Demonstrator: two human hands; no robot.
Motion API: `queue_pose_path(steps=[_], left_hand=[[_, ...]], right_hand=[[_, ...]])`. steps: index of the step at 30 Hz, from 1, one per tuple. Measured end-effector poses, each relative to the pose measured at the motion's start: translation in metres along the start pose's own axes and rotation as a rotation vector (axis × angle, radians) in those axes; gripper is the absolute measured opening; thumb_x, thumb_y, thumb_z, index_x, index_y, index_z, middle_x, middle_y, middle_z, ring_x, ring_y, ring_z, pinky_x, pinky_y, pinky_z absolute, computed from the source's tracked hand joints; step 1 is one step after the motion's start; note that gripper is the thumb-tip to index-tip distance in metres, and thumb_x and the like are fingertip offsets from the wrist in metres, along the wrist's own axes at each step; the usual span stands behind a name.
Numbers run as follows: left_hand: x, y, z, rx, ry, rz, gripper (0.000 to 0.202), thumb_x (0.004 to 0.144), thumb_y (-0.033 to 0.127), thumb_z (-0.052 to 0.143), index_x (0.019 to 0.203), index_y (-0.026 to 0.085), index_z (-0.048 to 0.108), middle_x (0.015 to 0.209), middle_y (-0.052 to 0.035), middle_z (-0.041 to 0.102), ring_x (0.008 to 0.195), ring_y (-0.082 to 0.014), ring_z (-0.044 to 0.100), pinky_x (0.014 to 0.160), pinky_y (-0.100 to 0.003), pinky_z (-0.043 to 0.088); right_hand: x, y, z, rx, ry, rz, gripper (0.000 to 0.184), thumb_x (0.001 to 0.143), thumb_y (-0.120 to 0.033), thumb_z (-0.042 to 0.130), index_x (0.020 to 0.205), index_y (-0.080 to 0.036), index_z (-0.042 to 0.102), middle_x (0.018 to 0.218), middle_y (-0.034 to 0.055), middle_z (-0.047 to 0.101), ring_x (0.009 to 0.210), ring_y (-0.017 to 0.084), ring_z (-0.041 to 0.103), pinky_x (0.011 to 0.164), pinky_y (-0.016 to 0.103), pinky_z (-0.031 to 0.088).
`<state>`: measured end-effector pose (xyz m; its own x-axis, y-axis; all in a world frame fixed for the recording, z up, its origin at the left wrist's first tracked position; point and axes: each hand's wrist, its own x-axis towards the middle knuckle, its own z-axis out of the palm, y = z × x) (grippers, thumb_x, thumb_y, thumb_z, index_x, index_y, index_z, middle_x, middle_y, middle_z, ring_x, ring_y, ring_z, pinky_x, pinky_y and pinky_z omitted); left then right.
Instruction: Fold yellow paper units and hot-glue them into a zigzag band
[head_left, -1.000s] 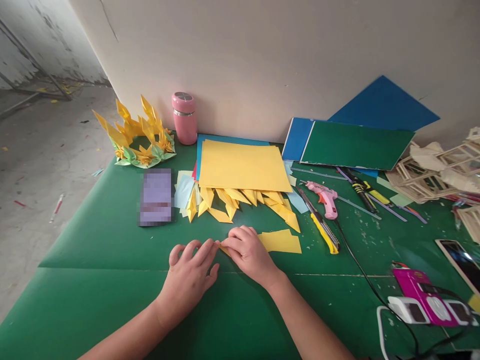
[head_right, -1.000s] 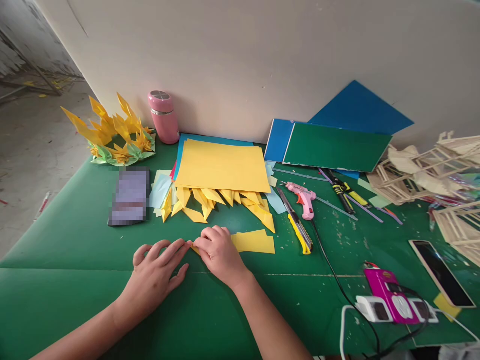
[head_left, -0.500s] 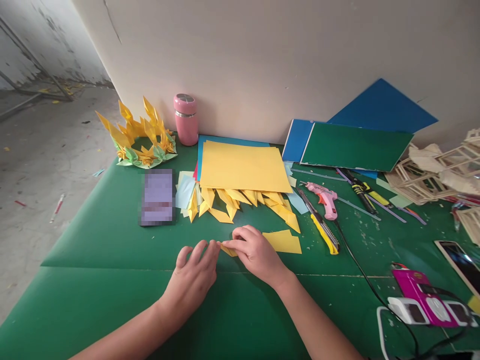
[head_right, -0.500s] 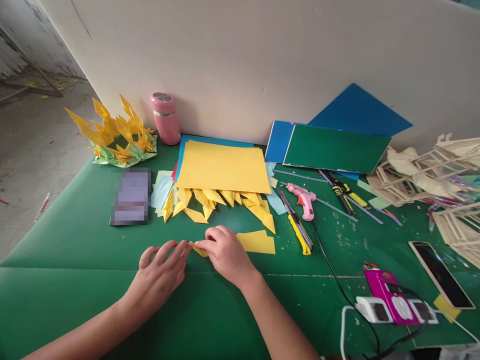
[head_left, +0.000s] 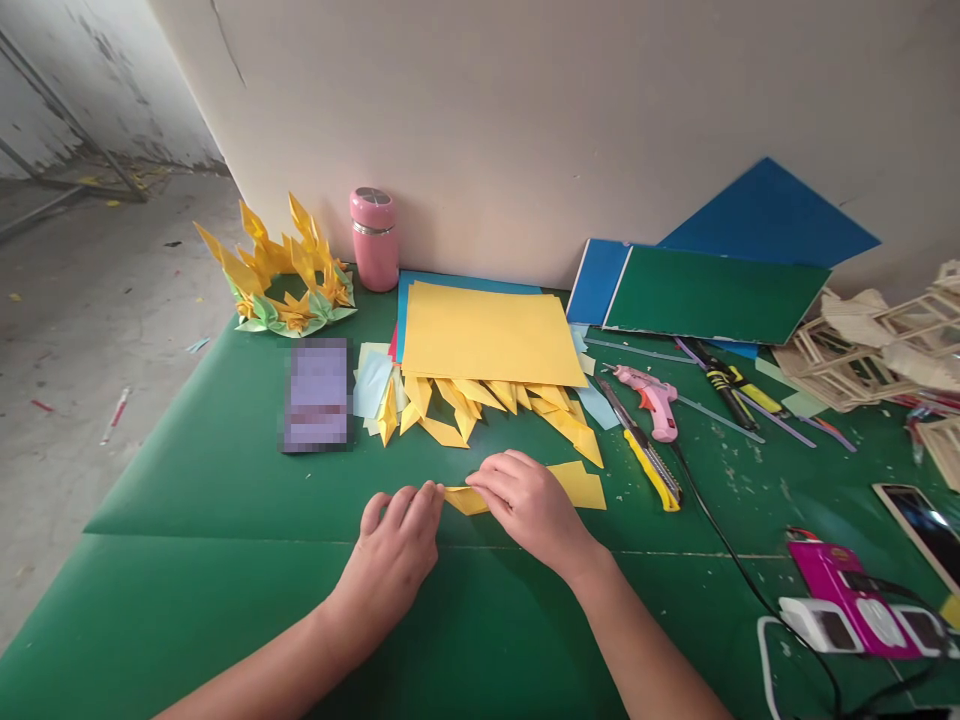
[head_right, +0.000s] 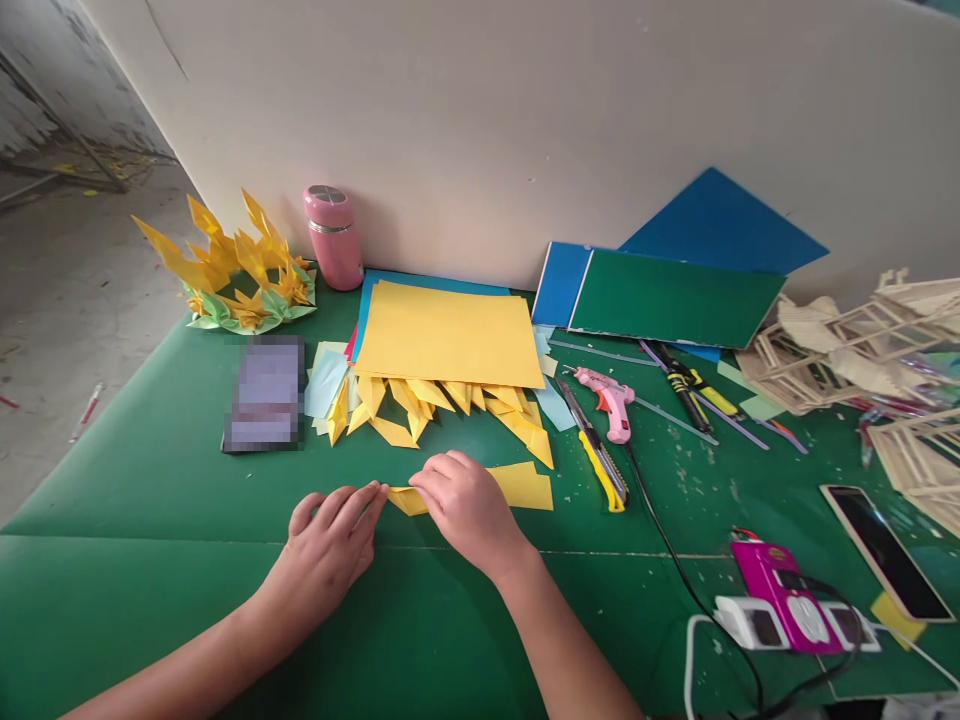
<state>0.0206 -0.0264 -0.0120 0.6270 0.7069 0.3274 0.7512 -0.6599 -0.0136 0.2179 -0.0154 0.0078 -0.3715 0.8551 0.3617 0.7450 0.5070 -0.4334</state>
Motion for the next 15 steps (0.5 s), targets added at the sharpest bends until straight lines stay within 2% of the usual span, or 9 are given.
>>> queue_pose_path(steps=[6, 10, 15], left_hand=[[0.001, 0.0, -0.001, 0.002, 0.036, 0.006, 0.037, 0.083, 0.005, 0.043, 0.111, 0.017, 0.063, 0.102, -0.0039, 0.069, 0.086, -0.0187, 0.059, 0.081, -0.036, 0.036], [0.002, 0.0, -0.002, 0.005, 0.047, 0.006, 0.036, 0.083, 0.005, 0.042, 0.111, 0.015, 0.062, 0.1, -0.0039, 0.069, 0.084, -0.0182, 0.06, 0.08, -0.036, 0.036], [0.002, -0.001, -0.002, -0.006, 0.049, 0.011, 0.035, 0.082, 0.005, 0.044, 0.111, 0.016, 0.061, 0.098, -0.0035, 0.069, 0.084, -0.0181, 0.06, 0.08, -0.036, 0.035]], right_hand=[[-0.001, 0.002, 0.003, -0.133, -0.037, -0.125, 0.028, 0.096, -0.015, 0.04, 0.088, -0.016, 0.067, 0.079, 0.0067, 0.066, 0.071, 0.018, 0.055, 0.064, 0.031, 0.048], [-0.002, 0.007, 0.008, -0.204, -0.1, -0.133, 0.033, 0.097, -0.013, 0.036, 0.083, -0.017, 0.066, 0.078, 0.0066, 0.064, 0.069, 0.017, 0.055, 0.061, 0.029, 0.046], [-0.004, 0.01, 0.01, -0.217, -0.114, -0.152, 0.032, 0.096, -0.012, 0.037, 0.083, -0.016, 0.066, 0.08, 0.0062, 0.064, 0.072, 0.017, 0.055, 0.061, 0.027, 0.044]])
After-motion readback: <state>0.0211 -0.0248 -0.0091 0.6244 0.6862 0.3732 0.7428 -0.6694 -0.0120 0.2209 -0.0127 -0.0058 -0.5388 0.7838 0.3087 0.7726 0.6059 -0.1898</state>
